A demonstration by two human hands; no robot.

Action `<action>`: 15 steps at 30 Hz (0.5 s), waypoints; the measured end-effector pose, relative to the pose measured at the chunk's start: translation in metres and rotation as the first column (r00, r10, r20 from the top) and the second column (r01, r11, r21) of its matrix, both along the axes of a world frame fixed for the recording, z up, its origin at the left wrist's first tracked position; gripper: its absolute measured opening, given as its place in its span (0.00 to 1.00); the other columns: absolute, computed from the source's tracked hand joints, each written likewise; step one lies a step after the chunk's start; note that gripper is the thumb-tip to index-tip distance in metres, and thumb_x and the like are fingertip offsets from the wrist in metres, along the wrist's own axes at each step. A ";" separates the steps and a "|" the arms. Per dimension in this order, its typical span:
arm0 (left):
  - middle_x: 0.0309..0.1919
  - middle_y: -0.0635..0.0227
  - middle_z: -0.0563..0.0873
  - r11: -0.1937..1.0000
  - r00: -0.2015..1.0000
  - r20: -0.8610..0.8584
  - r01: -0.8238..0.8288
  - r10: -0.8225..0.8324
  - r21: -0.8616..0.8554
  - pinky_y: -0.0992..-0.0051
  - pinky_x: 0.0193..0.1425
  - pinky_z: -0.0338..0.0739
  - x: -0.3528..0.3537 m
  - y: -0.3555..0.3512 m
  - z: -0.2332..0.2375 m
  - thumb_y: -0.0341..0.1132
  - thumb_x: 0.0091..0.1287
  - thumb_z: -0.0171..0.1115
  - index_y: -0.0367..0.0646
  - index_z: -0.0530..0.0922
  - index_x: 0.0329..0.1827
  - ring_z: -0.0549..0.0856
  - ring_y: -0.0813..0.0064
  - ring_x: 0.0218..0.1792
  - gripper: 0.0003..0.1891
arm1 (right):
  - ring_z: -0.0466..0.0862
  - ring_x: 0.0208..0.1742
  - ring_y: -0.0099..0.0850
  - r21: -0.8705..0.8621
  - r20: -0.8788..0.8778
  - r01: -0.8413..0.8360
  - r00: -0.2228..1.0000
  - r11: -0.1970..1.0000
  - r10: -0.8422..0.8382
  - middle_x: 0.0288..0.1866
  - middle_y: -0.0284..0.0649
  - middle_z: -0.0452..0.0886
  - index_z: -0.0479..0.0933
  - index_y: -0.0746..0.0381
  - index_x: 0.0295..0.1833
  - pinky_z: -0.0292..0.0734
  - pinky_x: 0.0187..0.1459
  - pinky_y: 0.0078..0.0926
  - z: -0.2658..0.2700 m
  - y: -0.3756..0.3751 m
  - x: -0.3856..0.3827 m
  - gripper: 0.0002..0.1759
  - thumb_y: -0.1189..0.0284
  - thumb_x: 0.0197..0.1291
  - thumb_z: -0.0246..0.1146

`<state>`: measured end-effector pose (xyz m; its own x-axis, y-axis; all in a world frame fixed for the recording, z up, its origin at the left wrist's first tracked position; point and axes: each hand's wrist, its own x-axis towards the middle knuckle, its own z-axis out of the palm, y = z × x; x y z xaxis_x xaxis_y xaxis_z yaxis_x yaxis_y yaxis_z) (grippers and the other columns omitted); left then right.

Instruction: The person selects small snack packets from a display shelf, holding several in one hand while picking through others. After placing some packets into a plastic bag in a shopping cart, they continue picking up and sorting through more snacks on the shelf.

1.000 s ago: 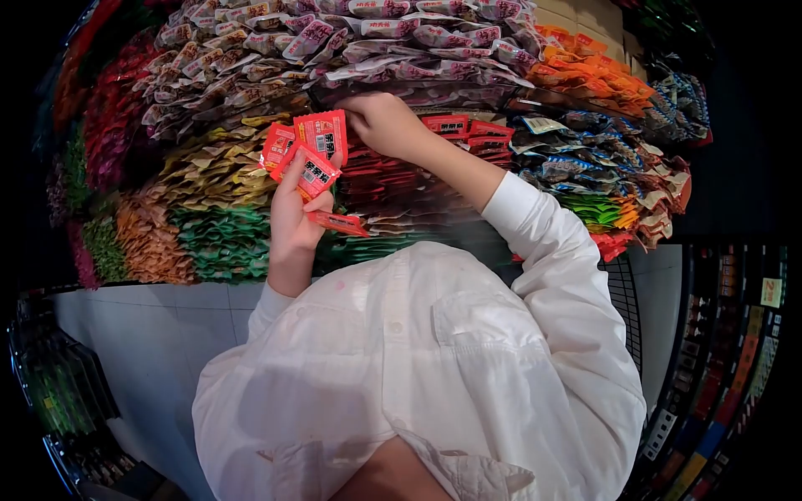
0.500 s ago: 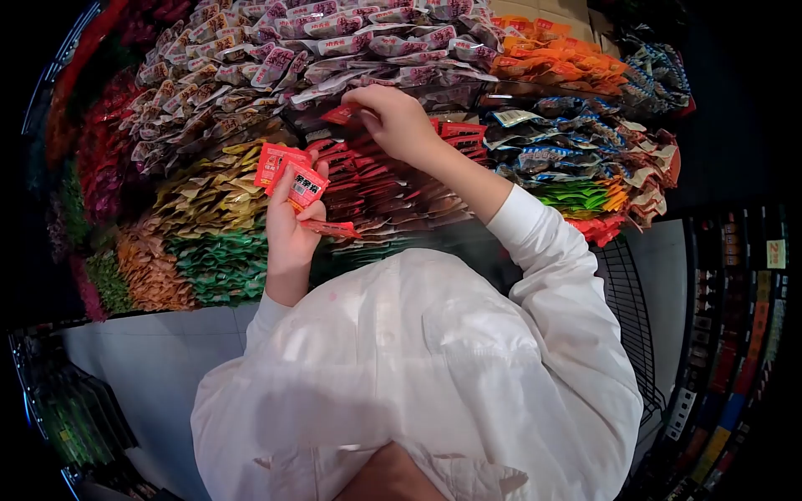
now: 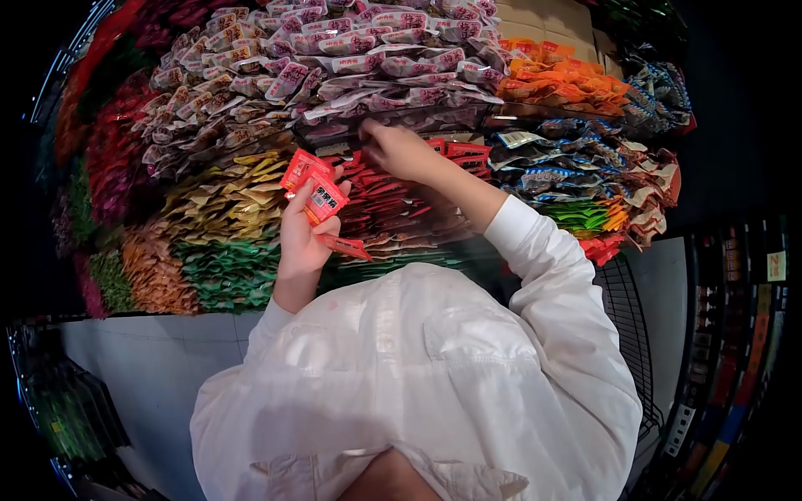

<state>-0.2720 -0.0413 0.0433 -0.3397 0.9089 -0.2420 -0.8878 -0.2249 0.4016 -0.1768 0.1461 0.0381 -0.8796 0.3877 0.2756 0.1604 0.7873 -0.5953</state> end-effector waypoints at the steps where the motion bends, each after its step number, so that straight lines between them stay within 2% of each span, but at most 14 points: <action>1: 0.54 0.59 0.77 1.000 1.000 0.004 0.018 -0.018 -0.009 0.89 0.12 0.63 0.001 0.002 0.000 0.36 0.71 0.47 0.39 0.67 0.59 0.80 0.66 0.52 0.17 | 0.80 0.38 0.49 0.033 0.057 0.012 0.998 0.999 -0.014 0.34 0.49 0.81 0.76 0.62 0.43 0.74 0.38 0.43 0.002 0.002 0.001 0.10 0.69 0.60 0.55; 3: 0.52 0.61 0.79 0.998 0.998 0.005 0.058 -0.058 0.000 0.89 0.12 0.61 0.002 0.006 -0.002 0.36 0.70 0.50 0.42 0.67 0.58 0.82 0.65 0.49 0.16 | 0.80 0.38 0.49 0.072 0.162 0.034 0.986 0.997 -0.046 0.35 0.50 0.80 0.77 0.65 0.40 0.74 0.40 0.41 0.011 0.000 0.002 0.14 0.64 0.63 0.54; 4: 0.52 0.61 0.79 0.998 0.998 0.004 0.058 -0.058 -0.001 0.89 0.12 0.61 0.003 0.006 -0.002 0.36 0.70 0.50 0.42 0.67 0.58 0.82 0.65 0.49 0.16 | 0.80 0.38 0.49 0.071 0.162 0.035 0.986 0.997 -0.046 0.35 0.50 0.80 0.77 0.65 0.40 0.74 0.40 0.41 0.017 -0.003 0.004 0.14 0.64 0.63 0.54; 6: 0.51 0.62 0.79 0.997 0.992 -0.117 0.034 -0.042 -0.069 0.88 0.11 0.60 0.008 0.008 0.003 0.36 0.71 0.49 0.41 0.68 0.56 0.81 0.66 0.49 0.14 | 0.81 0.39 0.45 0.038 -0.118 0.025 0.993 0.999 -0.020 0.35 0.49 0.81 0.77 0.66 0.42 0.74 0.41 0.36 0.027 -0.007 0.010 0.16 0.64 0.65 0.53; 7: 0.51 0.62 0.79 0.997 0.992 -0.114 0.040 -0.048 -0.072 0.88 0.11 0.60 0.012 0.010 0.008 0.36 0.71 0.49 0.41 0.68 0.56 0.81 0.66 0.49 0.14 | 0.82 0.38 0.33 -0.207 -0.112 0.028 0.992 0.978 -0.052 0.35 0.43 0.83 0.78 0.67 0.45 0.75 0.41 0.27 0.032 -0.012 0.011 0.14 0.66 0.63 0.56; 8: 0.49 0.63 0.79 0.994 0.987 -0.151 0.043 -0.058 -0.100 0.88 0.11 0.59 0.018 0.013 0.014 0.36 0.71 0.49 0.42 0.69 0.55 0.82 0.66 0.48 0.13 | 0.82 0.38 0.33 -0.211 -0.109 0.036 0.992 0.977 -0.060 0.35 0.43 0.83 0.78 0.67 0.45 0.75 0.41 0.27 0.034 -0.018 0.013 0.14 0.66 0.63 0.56; 9: 0.48 0.64 0.79 0.991 0.979 -0.189 0.050 -0.074 -0.128 0.88 0.11 0.59 0.022 0.014 0.018 0.36 0.71 0.50 0.44 0.69 0.54 0.82 0.66 0.48 0.12 | 0.81 0.38 0.27 -0.462 -0.139 -0.049 0.990 0.885 -0.017 0.36 0.39 0.83 0.78 0.67 0.45 0.75 0.41 0.24 0.035 -0.024 0.015 0.13 0.68 0.62 0.59; 10: 0.48 0.64 0.79 0.990 0.978 -0.189 0.063 -0.087 -0.130 0.88 0.11 0.59 0.024 0.015 0.015 0.36 0.71 0.50 0.44 0.69 0.54 0.82 0.66 0.48 0.12 | 0.80 0.39 0.21 -0.672 -0.184 -0.136 0.983 0.728 0.013 0.36 0.36 0.83 0.79 0.67 0.45 0.75 0.41 0.21 0.036 -0.028 0.017 0.12 0.71 0.60 0.61; 11: 0.49 0.64 0.79 0.990 0.977 -0.177 0.099 -0.117 -0.104 0.89 0.11 0.58 0.025 0.017 0.010 0.36 0.71 0.50 0.44 0.69 0.55 0.82 0.66 0.48 0.12 | 0.78 0.37 0.17 -0.724 -0.136 -0.071 0.990 0.686 -0.041 0.36 0.33 0.82 0.80 0.68 0.44 0.75 0.39 0.17 0.039 -0.029 0.020 0.10 0.74 0.58 0.63; 12: 0.49 0.64 0.79 0.988 0.975 -0.165 0.135 -0.146 -0.076 0.89 0.11 0.58 0.027 0.019 0.008 0.35 0.71 0.50 0.45 0.69 0.55 0.82 0.65 0.48 0.13 | 0.78 0.37 0.17 -0.723 -0.136 -0.062 0.989 0.688 -0.054 0.36 0.33 0.82 0.80 0.68 0.44 0.75 0.39 0.17 0.040 -0.026 0.023 0.10 0.74 0.58 0.63; 13: 0.50 0.63 0.79 0.986 0.975 -0.166 0.136 -0.151 -0.099 0.89 0.12 0.59 0.029 0.020 0.010 0.35 0.71 0.49 0.45 0.68 0.57 0.82 0.65 0.49 0.14 | 0.80 0.36 0.19 -0.627 -0.249 -0.029 0.954 0.779 -0.165 0.36 0.35 0.83 0.80 0.68 0.43 0.76 0.39 0.19 0.040 -0.022 0.026 0.10 0.74 0.57 0.63; 14: 0.50 0.63 0.79 0.985 0.973 -0.165 0.145 -0.159 -0.098 0.89 0.12 0.59 0.030 0.020 0.009 0.35 0.71 0.49 0.45 0.68 0.57 0.82 0.65 0.49 0.14 | 0.82 0.36 0.21 -0.524 -0.368 0.024 0.895 0.851 -0.252 0.35 0.37 0.84 0.80 0.68 0.43 0.77 0.38 0.20 0.039 -0.017 0.028 0.10 0.74 0.57 0.63; 15: 0.50 0.62 0.79 0.988 0.981 -0.136 0.124 -0.135 -0.087 0.90 0.12 0.59 0.030 0.019 0.008 0.35 0.71 0.49 0.45 0.68 0.58 0.81 0.66 0.49 0.14 | 0.83 0.36 0.24 -0.323 -0.465 0.103 0.849 0.941 -0.253 0.36 0.40 0.84 0.80 0.66 0.43 0.77 0.38 0.21 0.031 -0.003 0.031 0.10 0.76 0.56 0.63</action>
